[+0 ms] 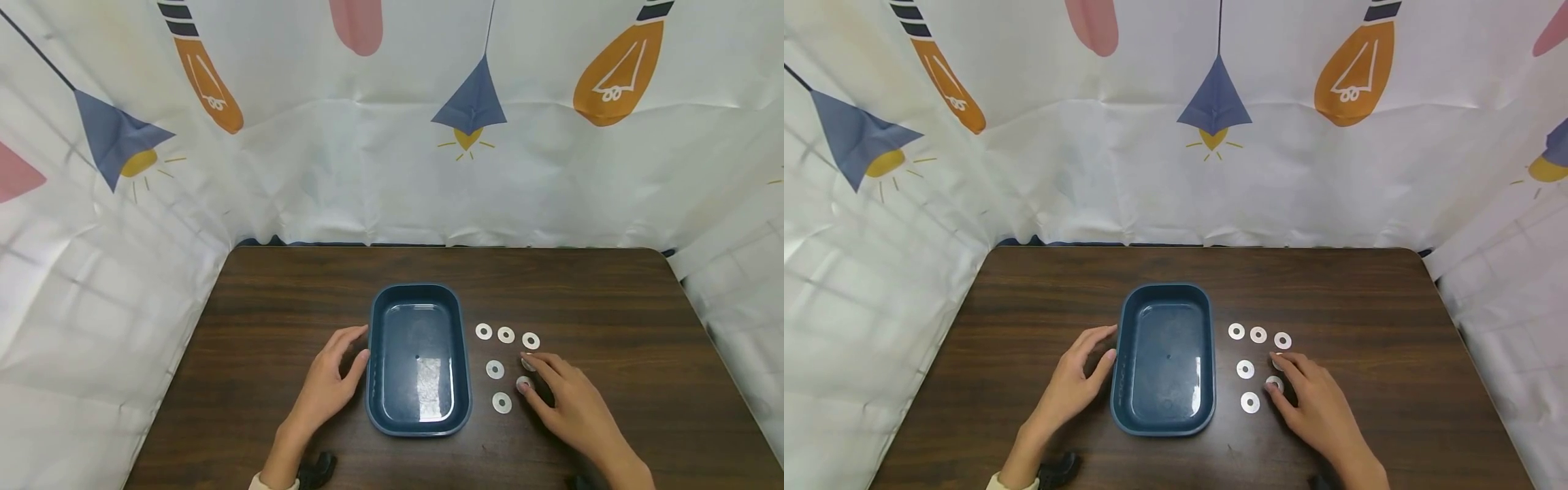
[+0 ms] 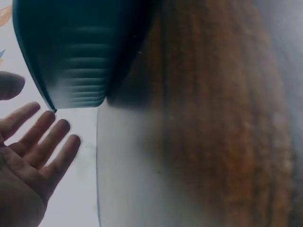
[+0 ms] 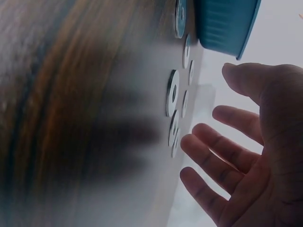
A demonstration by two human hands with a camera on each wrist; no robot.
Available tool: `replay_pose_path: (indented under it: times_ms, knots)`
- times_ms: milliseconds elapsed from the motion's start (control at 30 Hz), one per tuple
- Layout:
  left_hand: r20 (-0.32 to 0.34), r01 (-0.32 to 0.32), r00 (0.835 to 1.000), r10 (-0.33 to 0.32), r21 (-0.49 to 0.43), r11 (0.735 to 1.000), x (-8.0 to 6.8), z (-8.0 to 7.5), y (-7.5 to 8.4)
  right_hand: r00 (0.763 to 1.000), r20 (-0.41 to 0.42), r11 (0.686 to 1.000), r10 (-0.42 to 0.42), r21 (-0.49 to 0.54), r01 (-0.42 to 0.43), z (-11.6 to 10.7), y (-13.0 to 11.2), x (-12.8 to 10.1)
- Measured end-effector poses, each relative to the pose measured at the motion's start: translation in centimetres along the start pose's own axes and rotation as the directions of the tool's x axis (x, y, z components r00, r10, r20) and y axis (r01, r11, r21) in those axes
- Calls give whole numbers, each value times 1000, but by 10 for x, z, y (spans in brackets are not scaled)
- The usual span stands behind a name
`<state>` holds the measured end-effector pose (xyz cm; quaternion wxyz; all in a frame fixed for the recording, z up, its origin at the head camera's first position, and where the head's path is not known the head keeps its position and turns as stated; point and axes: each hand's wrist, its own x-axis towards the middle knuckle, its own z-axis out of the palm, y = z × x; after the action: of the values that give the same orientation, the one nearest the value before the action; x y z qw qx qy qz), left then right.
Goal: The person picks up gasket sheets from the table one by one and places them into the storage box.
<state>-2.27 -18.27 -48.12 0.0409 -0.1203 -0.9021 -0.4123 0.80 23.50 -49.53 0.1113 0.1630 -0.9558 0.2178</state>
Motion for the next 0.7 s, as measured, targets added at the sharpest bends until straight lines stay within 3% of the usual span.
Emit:
replay_pose_path:
  times_ms: [233, 700]
  knots:
    - [13, -76, 997, 75, 122, 990, -5, 4, 1, 1000, 1, 1000, -12, -8, 12, 4, -1, 0]
    - [87, -118, 992, 95, 333, 936, -6, 11, 10, 1000, 4, 999, -25, -31, 25, 9, -5, 0]
